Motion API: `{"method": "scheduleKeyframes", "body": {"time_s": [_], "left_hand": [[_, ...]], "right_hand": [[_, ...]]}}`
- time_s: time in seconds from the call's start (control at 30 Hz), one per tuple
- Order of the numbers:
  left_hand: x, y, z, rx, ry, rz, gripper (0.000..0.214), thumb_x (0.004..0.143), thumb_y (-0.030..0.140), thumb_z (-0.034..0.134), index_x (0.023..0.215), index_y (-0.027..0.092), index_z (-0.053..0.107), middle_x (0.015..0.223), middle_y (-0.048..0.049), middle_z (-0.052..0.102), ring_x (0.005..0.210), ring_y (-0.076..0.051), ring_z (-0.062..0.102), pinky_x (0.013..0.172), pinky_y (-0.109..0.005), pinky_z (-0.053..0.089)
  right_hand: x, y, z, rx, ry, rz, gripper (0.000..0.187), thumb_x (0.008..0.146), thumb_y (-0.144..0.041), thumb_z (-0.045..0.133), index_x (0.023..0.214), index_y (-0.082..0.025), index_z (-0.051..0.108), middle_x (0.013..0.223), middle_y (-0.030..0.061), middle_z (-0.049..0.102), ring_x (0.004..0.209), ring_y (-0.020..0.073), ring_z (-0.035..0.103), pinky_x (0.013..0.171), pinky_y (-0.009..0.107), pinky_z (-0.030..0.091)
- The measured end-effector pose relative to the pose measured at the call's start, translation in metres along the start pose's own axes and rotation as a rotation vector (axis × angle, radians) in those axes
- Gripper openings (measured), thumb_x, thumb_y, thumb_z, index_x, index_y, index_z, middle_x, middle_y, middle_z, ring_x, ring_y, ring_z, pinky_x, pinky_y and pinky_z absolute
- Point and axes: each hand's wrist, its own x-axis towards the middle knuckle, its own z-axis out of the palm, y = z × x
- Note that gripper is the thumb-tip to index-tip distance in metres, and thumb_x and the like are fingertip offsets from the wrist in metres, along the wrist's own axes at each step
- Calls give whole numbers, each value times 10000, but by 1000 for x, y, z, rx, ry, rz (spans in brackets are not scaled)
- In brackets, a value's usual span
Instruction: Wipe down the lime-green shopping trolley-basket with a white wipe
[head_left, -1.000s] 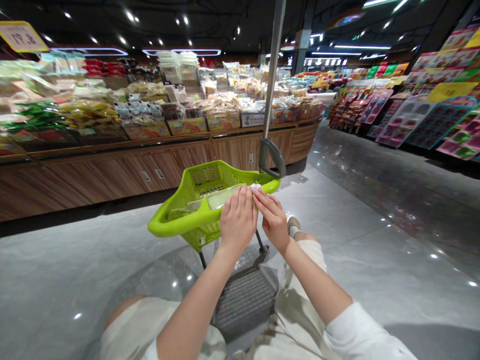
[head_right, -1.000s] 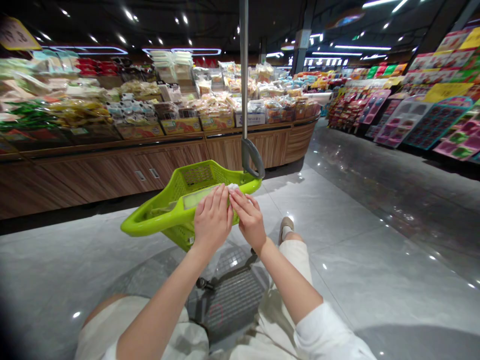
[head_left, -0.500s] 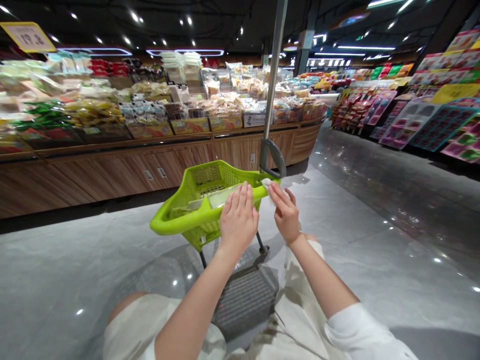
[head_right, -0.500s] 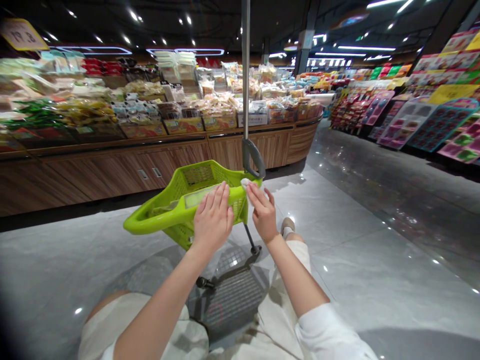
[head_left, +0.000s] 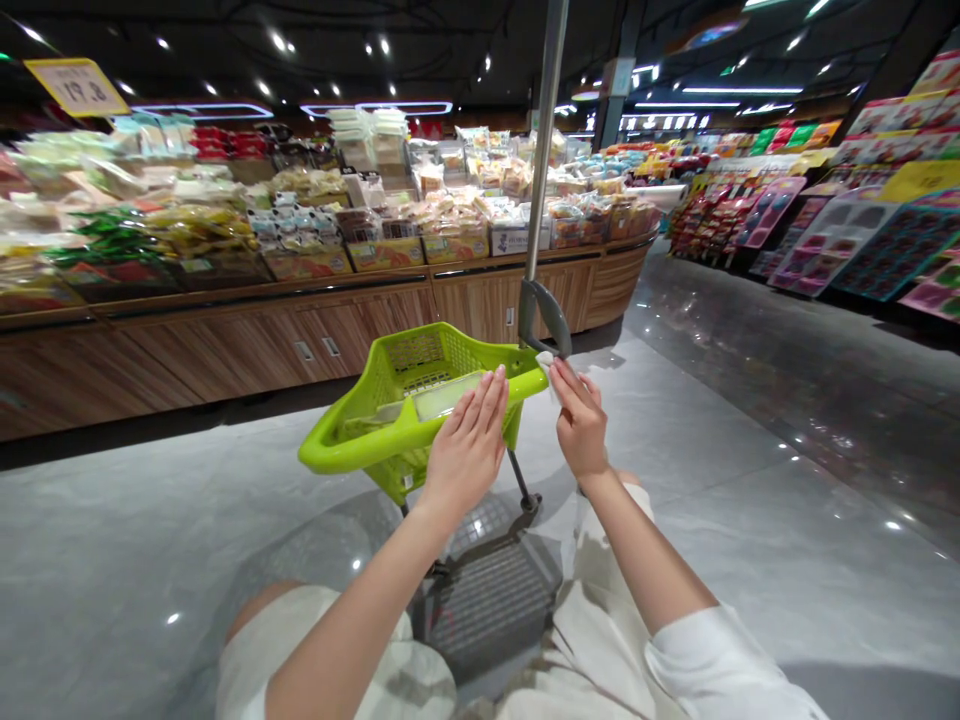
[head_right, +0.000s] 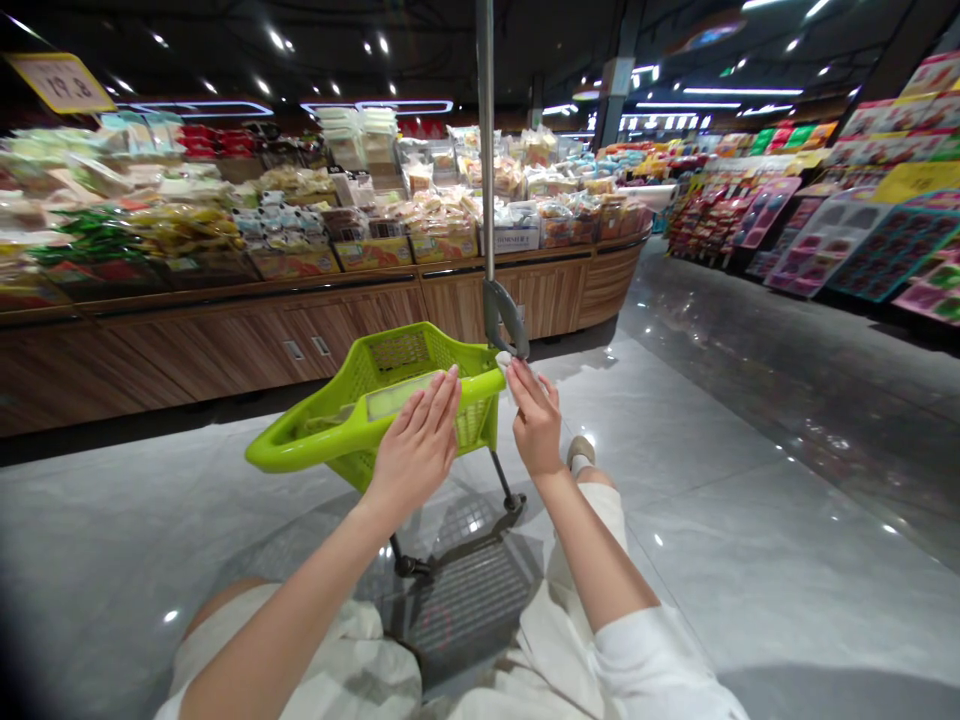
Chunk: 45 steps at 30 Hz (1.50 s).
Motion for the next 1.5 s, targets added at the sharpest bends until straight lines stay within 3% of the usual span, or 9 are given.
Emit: {"method": "scheduleKeyframes", "body": {"time_s": [0.2,0.37,0.57,0.77,0.9,0.97,1.13,1.33,1.5], "left_hand": [[-3,-3,-2,8,2,13,725,943,190,377,1572,58,40,1654,-97,101,1535,-204,54,1264,-378,132],[-2,-3,-4,2,-10,13,717,943,184,376,1568,41,55,1648,-111,135,1535,-203,66,1261,-385,151],[-2,-2,-3,-2,5,-13,701,945,183,367,1573,64,80,1651,-100,134,1534,-202,82,1259,-376,141],[-3,-2,-4,-2,-8,-10,692,945,176,361,1569,49,90,1650,-100,134,1534,-195,77,1259,-374,141],[-3,-2,-3,-6,-5,-21,707,942,174,371,1571,54,72,1648,-104,136,1534,-198,80,1257,-383,163],[-3,-2,-3,-11,-2,-23,715,940,172,373,1572,60,57,1648,-103,136,1534,-197,86,1256,-385,171],[-4,-4,-4,-17,-5,-30,706,944,171,368,1572,61,65,1647,-105,148,1534,-199,101,1255,-387,168],[-4,-3,-3,-33,11,-56,716,938,183,385,1575,71,77,1642,-109,185,1532,-212,119,1253,-399,174],[-5,-2,-3,-53,22,-72,706,935,168,384,1575,72,102,1634,-120,215,1527,-220,156,1250,-401,189]], "right_hand": [[-7,-19,5,88,-136,-205,715,891,14,334,1547,-268,299,1481,81,507,1397,176,447,1129,409,388],[-1,-2,5,-9,16,0,734,856,27,291,1505,-303,389,1454,49,544,1357,163,497,1143,423,368],[-8,-24,9,72,-130,-192,713,888,0,325,1553,-252,281,1491,75,495,1407,169,432,1145,404,382],[-2,5,3,-10,2,1,755,841,19,293,1517,-310,365,1475,33,520,1382,157,466,1159,424,347],[-1,0,2,34,-99,-117,726,857,-11,327,1536,-271,333,1502,62,487,1394,164,451,1135,406,353],[2,-5,-2,3,-177,-171,729,856,-34,373,1543,-266,312,1515,73,469,1392,176,454,1130,413,326],[17,-10,-10,-137,-285,-96,731,832,-58,440,1527,-260,338,1557,87,408,1379,194,467,1117,418,243],[12,-33,1,-174,-281,-130,673,924,-51,337,1557,-264,254,1511,71,477,1404,167,433,1182,427,100],[14,-14,-1,-227,-196,-153,691,923,-26,339,1544,-324,280,1467,36,534,1419,181,414,1203,483,-9]]}}
